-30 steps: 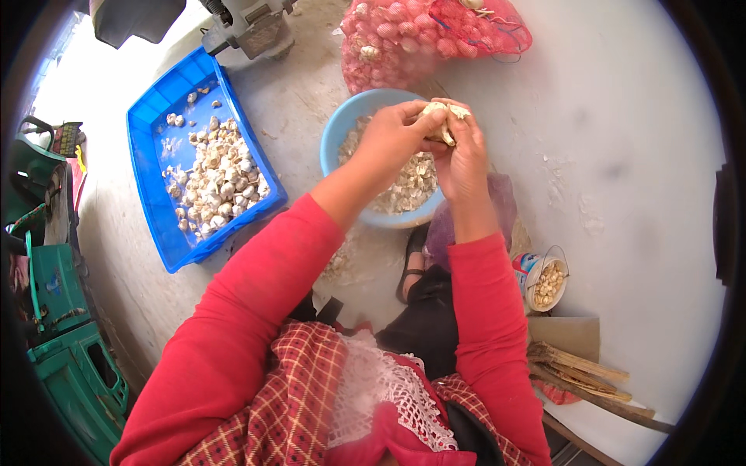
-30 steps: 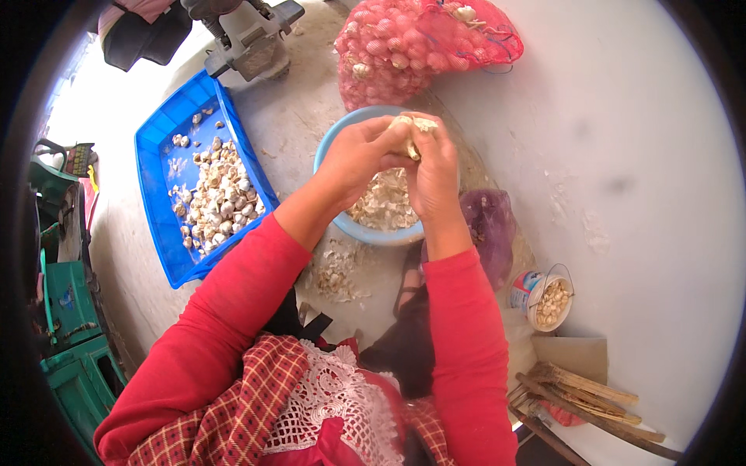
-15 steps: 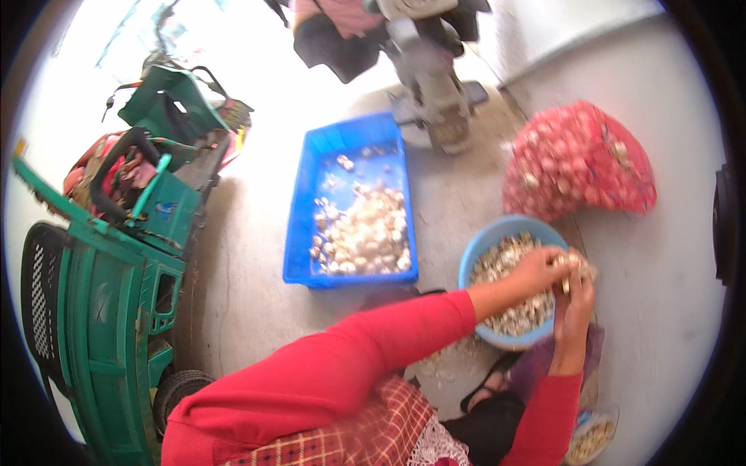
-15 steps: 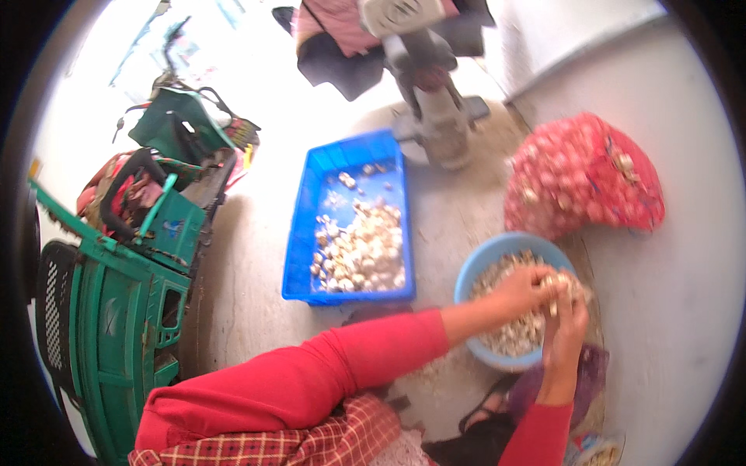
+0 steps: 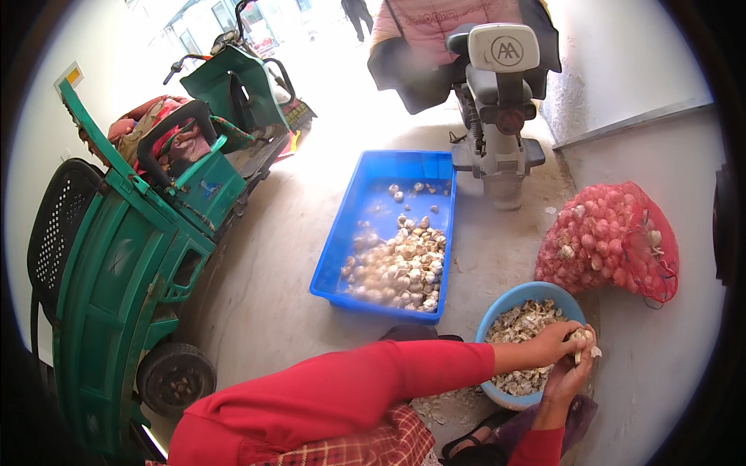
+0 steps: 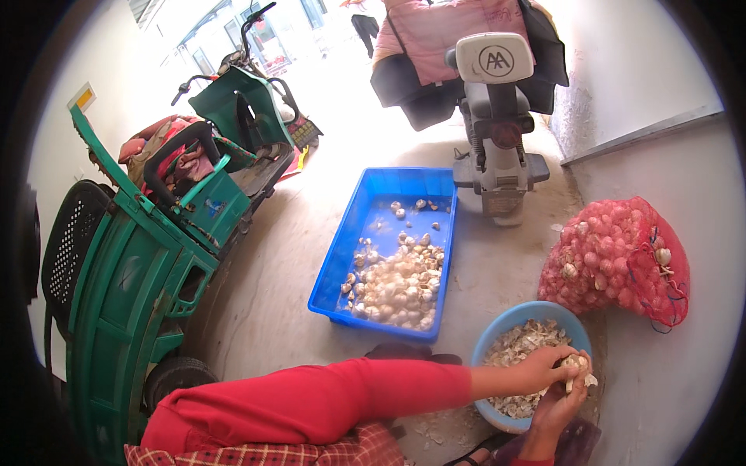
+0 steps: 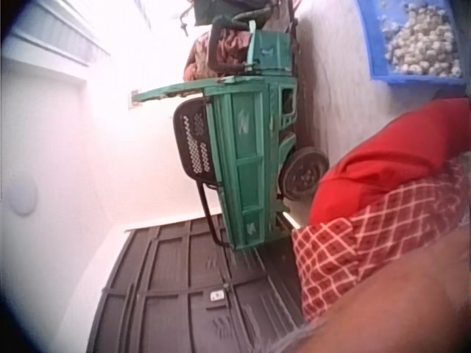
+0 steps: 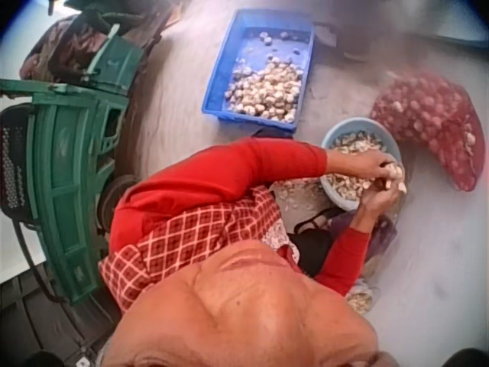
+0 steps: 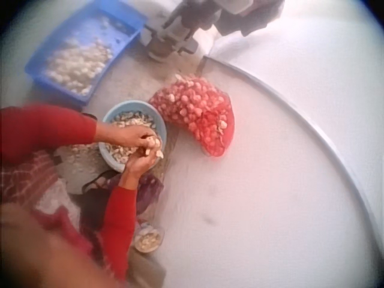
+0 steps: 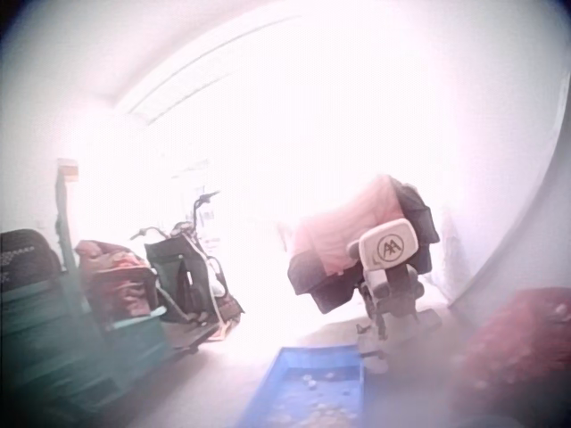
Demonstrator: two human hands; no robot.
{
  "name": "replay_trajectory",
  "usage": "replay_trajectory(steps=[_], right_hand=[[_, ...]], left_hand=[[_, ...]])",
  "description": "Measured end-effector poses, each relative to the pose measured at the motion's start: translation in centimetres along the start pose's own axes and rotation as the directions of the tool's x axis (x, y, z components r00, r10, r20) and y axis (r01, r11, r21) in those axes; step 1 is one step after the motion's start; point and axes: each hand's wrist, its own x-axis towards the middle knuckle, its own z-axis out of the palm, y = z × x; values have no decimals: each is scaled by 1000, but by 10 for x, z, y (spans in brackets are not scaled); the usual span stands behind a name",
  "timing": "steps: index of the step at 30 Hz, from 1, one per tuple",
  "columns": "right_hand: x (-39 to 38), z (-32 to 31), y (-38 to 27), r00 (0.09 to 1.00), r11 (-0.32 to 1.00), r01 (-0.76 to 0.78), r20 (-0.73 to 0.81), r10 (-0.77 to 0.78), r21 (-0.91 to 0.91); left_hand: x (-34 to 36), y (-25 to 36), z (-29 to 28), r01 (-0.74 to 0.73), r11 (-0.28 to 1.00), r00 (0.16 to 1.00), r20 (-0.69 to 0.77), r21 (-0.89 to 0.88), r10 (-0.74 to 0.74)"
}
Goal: The person sits on the floor and peels garlic cloves by hand, separating the skins and placing the peeled cloves into a blue basin. The person repeatedly picks up garlic from a mesh bag and a blue tray, peels each clove, and discards the skins into the basin.
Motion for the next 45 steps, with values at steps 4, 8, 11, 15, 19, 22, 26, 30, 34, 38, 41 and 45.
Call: replay_trajectory(steps=[4, 8, 11, 15, 19, 22, 26, 30, 34, 38, 41, 45], right_hand=[[4, 1, 2, 998, 999, -42, -43, 43, 17], [5, 0, 3, 997, 997, -68, -45, 70, 47], [6, -6, 4, 994, 994, -85, -59, 90, 75], [10, -23, 4, 996, 991, -94, 8, 93, 92], [16, -37, -2, 982, 963, -182, 84, 168, 200], [16, -33, -9, 974, 957, -198, 153, 168, 212], [7, -15, -10, 991, 986, -132, 12, 132, 104], [3, 0, -10, 996, 996, -86, -14, 86, -1], [1, -3, -5, 965, 998, -49, -258, 40, -28], [11, -30, -4, 994, 992, -108, 22, 106, 62], [15, -53, 0, 990, 989, -116, 92, 108, 92], [20, -65, -3, 982, 968, -175, 102, 159, 180]], left_hand=[[3, -5, 3, -30, 999, 999, -33, -25, 29], [5, -10, 5, -34, 999, 998, -55, 32, 36], [4, -9, 6, -58, 998, 997, -55, 27, 60], [-2, -2, 9, -54, 997, 997, -47, 60, 57], [-5, 7, 8, -183, 981, 983, 1, 59, 183], [2, 11, 5, -108, 994, 993, 37, -14, 108], [10, 10, 5, -35, 988, 998, -49, -149, 29], [3, 6, 15, -70, 997, 994, -78, 10, 71], [1, 4, 16, -78, 997, 995, -56, 21, 79], [1, 0, 19, -64, 997, 996, -67, 43, 67], [1, -4, 23, -62, 997, 996, -67, 50, 65], [1, -4, 24, -114, 982, 991, -50, 148, 122]])
